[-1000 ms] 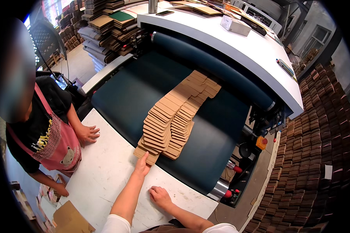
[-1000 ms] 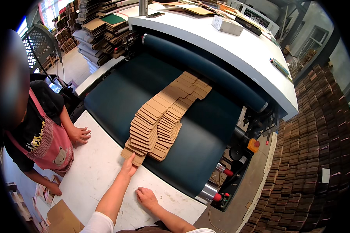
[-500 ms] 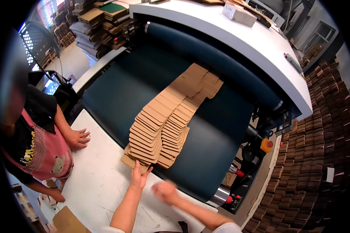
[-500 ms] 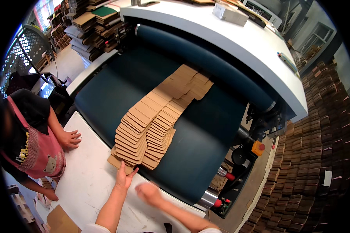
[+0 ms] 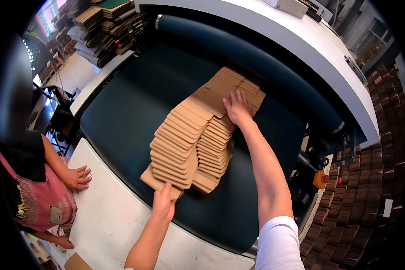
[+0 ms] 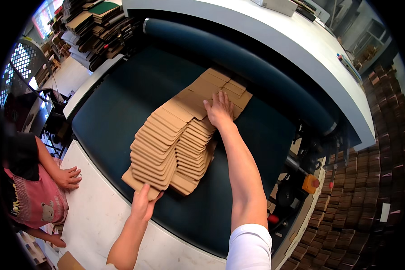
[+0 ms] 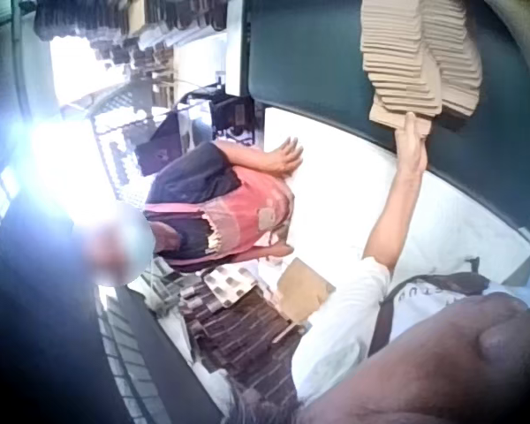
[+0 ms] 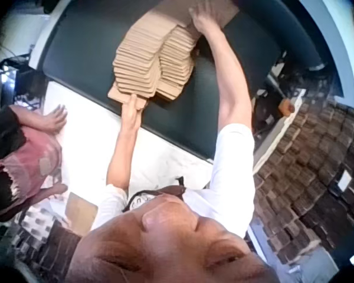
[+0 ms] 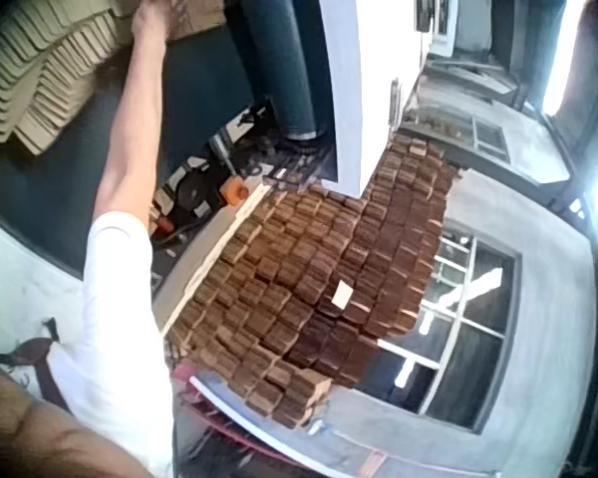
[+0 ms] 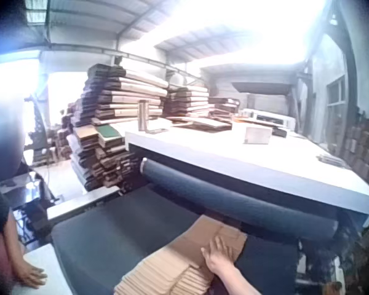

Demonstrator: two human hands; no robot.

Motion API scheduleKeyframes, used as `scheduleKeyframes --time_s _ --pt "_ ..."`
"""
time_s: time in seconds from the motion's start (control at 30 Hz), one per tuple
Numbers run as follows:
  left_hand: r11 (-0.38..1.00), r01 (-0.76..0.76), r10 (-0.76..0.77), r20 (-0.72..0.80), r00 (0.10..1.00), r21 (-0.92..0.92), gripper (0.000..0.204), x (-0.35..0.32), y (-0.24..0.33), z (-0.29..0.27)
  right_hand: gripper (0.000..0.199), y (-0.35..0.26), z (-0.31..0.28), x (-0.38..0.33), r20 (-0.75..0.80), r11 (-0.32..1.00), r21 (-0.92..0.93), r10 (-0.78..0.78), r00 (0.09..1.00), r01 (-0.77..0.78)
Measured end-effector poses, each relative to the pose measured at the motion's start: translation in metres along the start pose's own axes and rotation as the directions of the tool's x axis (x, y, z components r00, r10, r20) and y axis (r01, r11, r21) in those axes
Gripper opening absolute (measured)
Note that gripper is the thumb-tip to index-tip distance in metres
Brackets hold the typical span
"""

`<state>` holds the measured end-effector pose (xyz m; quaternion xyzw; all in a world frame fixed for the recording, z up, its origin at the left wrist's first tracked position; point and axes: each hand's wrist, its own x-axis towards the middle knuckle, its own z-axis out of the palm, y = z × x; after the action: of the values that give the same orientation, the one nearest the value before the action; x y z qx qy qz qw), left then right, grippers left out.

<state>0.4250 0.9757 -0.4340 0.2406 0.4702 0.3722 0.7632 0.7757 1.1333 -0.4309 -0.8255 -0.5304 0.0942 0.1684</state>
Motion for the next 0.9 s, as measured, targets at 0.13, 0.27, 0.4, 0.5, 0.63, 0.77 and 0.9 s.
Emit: scheduleKeyframes --time_s 0.13,0.27,0.4,0.5,0.63,0.77,0.9 --pt "0.983 -0.018 0.029 0.058 0.998 -0.183 0.034 0.037 -0.011 0.037 0.069 0.015 0.019 0.010 0.055 0.996 0.000 0.085 0.995 -0.085" --pt "0.966 -0.004 0.030 0.099 0.995 -0.257 0.034 0.040 -0.015 0.025 0.072 0.005 0.011 0.002 0.146 0.983 0.047 0.171 0.974 -0.180" --pt "0.961 0.013 -0.015 -0.004 1.000 -0.276 0.041 0.002 -0.010 -0.025 0.073 -0.019 0.013 -0.048 0.109 0.999 0.034 -0.034 0.993 0.031" --pt "0.969 0.060 -0.106 -0.190 0.976 -0.238 0.051 -0.072 -0.001 -0.119 0.065 -0.081 -0.015 -0.146 0.333 0.972 -0.075 -0.184 0.925 0.221" --pt "0.998 -0.007 0.008 -0.007 1.000 0.055 0.063 -0.153 0.064 -0.142 0.046 -0.097 -0.046 -0.190 0.433 0.880 0.450 -0.364 0.825 0.152" --pt "0.902 -0.244 0.058 0.458 0.887 0.357 0.118 -0.106 0.108 -0.048 0.044 -0.049 -0.045 -0.145 0.093 0.789 0.554 -0.377 0.922 0.267" --pt "0.152 -0.678 0.181 0.655 0.734 0.719 0.118 -0.006 0.092 0.020 0.053 -0.038 -0.024 -0.148 0.161 0.601 0.798 -0.293 0.942 0.051"
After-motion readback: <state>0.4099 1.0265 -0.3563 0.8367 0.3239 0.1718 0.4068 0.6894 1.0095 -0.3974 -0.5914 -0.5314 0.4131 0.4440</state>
